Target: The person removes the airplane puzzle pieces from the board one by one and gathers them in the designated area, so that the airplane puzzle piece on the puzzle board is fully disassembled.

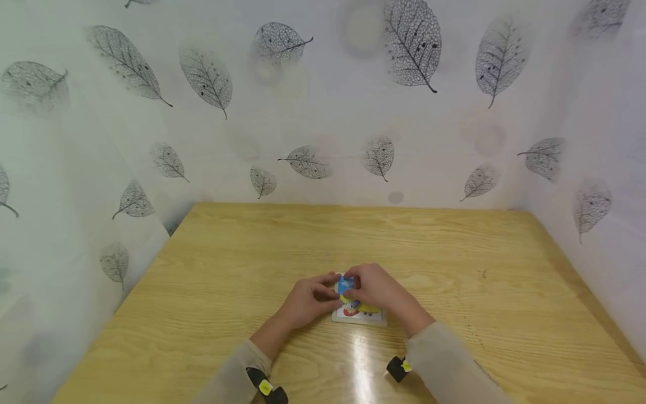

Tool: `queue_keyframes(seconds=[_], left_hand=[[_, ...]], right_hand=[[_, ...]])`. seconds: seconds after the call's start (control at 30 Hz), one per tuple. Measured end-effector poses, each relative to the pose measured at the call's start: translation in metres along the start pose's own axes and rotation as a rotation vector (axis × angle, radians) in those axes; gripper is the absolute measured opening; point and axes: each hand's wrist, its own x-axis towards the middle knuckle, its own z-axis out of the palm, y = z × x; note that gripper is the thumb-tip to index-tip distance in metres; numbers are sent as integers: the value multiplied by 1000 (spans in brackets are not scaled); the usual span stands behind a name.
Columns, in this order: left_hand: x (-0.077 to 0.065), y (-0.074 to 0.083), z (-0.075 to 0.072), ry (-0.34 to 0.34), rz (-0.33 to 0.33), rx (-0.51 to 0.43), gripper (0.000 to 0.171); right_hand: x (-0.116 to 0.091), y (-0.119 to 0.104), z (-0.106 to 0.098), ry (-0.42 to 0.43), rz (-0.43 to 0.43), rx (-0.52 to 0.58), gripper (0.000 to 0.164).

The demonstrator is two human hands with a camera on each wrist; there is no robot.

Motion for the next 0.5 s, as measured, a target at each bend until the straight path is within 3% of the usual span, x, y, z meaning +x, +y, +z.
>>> queue_keyframes(seconds=[0.17,0.5], left_hand=[[0,-1,-3,-14,-23,-29,12],[0,2,-2,-3,-37,9,8]], right_hand=[[5,-1,1,-16,31,32,35],[8,6,-1,-58,91,161,37]])
